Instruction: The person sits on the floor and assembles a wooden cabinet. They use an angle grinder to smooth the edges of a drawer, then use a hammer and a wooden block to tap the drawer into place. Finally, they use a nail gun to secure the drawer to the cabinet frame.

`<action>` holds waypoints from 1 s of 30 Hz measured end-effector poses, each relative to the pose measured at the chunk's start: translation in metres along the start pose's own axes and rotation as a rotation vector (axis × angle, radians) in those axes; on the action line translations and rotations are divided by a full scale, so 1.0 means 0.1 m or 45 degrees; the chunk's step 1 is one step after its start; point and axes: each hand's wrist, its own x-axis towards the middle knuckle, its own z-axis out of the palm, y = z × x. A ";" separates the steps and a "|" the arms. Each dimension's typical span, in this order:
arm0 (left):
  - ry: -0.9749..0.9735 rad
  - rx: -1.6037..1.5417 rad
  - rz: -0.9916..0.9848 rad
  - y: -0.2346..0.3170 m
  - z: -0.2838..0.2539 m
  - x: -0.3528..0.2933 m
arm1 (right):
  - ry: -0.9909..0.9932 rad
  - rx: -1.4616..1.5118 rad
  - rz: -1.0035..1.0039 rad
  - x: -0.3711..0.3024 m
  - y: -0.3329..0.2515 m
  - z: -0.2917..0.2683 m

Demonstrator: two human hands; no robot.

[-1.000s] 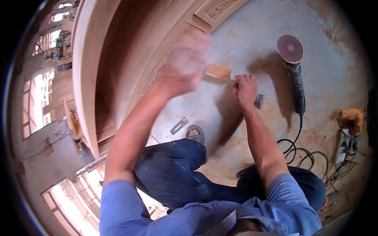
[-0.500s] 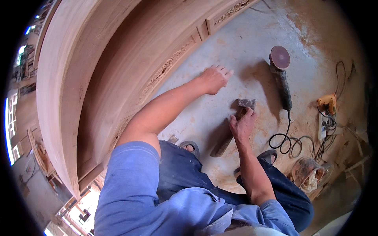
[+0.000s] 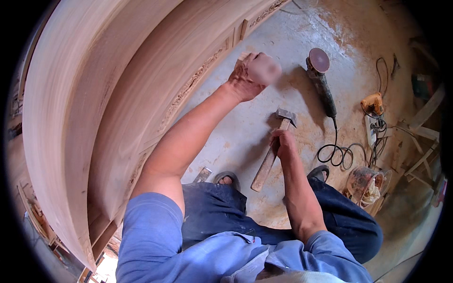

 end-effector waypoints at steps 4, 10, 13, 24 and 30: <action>0.060 -0.012 0.066 -0.13 -0.08 0.07 | -0.248 0.164 -0.256 -0.42 -0.49 0.29; 0.089 0.070 0.013 -0.25 -0.22 0.21 | -0.275 0.451 -0.040 -0.72 -0.51 0.63; 0.070 0.065 0.016 -0.31 -0.26 0.22 | -0.300 0.414 0.020 -0.73 -0.34 0.70; 0.035 -0.150 0.070 -0.44 -0.41 0.16 | -0.343 0.471 -0.218 -1.04 -0.38 1.13; 0.011 -0.050 0.076 -0.43 -0.35 0.17 | -0.334 0.728 -0.319 -1.23 -0.43 1.75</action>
